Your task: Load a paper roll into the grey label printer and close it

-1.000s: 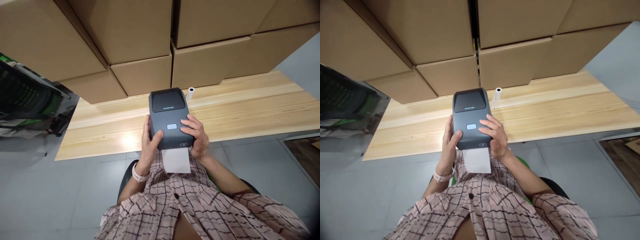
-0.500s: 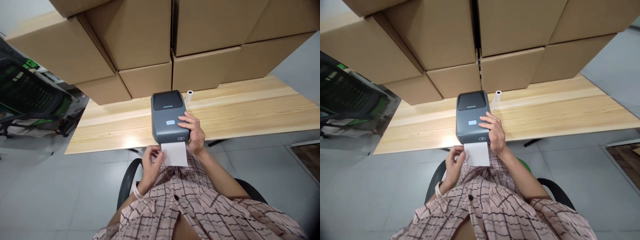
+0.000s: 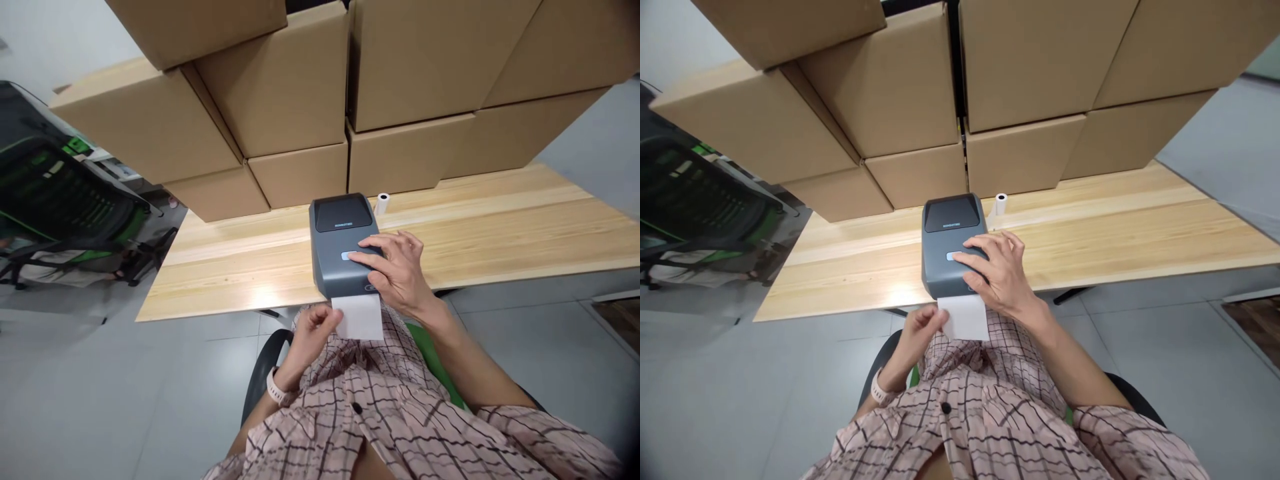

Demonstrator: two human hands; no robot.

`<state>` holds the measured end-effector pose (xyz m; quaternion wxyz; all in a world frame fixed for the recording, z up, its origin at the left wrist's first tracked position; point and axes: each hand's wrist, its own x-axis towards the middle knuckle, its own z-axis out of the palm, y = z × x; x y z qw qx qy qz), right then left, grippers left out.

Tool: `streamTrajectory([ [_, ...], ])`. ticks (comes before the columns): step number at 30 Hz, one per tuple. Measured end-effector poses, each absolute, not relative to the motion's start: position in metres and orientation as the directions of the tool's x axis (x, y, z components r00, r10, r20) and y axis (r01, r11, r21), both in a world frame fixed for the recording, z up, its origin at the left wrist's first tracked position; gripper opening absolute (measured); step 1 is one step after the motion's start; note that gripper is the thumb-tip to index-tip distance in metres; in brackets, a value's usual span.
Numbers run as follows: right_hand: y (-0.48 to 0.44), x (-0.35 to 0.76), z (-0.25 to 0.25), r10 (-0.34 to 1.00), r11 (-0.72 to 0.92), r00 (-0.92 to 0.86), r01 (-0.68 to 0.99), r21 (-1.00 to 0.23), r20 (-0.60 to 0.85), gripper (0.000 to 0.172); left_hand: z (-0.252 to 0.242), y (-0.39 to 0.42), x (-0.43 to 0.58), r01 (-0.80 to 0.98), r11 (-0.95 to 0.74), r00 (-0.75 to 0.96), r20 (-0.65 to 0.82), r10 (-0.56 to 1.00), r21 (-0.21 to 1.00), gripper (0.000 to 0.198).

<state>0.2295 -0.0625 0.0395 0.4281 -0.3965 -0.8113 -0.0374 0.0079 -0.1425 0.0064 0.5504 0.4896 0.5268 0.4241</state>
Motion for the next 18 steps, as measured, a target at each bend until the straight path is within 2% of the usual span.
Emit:
streamTrajectory([
  [2, -0.061, 0.229, 0.052, 0.581, 0.685, -0.4, 0.711, -0.16, 0.709, 0.054, 0.005, -0.137, -0.004, 0.106, 0.035, -0.067, -0.028, 0.997, 0.994, 0.048],
  [4, -0.057, 0.228, 0.061, 0.553, 0.706, -0.49, 0.706, -0.065, 0.674, 0.051, 0.005, -0.129, -0.011, 0.161, -0.08, -0.208, 0.113, 0.972, 0.984, 0.04],
  [7, -0.049, 0.228, 0.069, 0.55, 0.753, -0.577, 0.655, -0.059, 0.604, 0.044, 0.004, -0.116, -0.012, 0.239, -0.246, -0.271, 0.308, 0.912, 0.939, 0.03],
  [9, -0.046, 0.23, 0.067, 0.575, 0.763, -0.57, 0.632, -0.134, 0.588, 0.043, 0.002, -0.11, -0.005, 0.257, -0.344, -0.186, 0.396, 0.899, 0.903, 0.041],
  [12, -0.051, 0.231, 0.049, 0.633, 0.738, -0.454, 0.598, -0.312, 0.627, 0.049, -0.005, -0.111, 0.01, 0.193, -0.342, -0.061, 0.359, 0.931, 0.92, 0.066],
  [15, -0.066, 0.228, 0.015, 0.742, 0.638, -0.146, 0.454, -0.622, 0.655, 0.051, -0.015, -0.117, 0.02, 0.125, -0.225, -0.059, 0.234, 0.97, 0.966, 0.084],
  [17, -0.077, 0.224, -0.009, 0.824, 0.525, 0.064, 0.287, -0.801, 0.563, 0.053, -0.021, -0.119, 0.022, 0.106, -0.177, -0.063, 0.184, 0.981, 0.978, 0.087],
  [18, -0.082, 0.222, -0.018, 0.853, 0.474, 0.125, 0.221, -0.852, 0.507, 0.054, -0.024, -0.12, 0.022, 0.105, -0.171, -0.061, 0.177, 0.982, 0.98, 0.087],
])
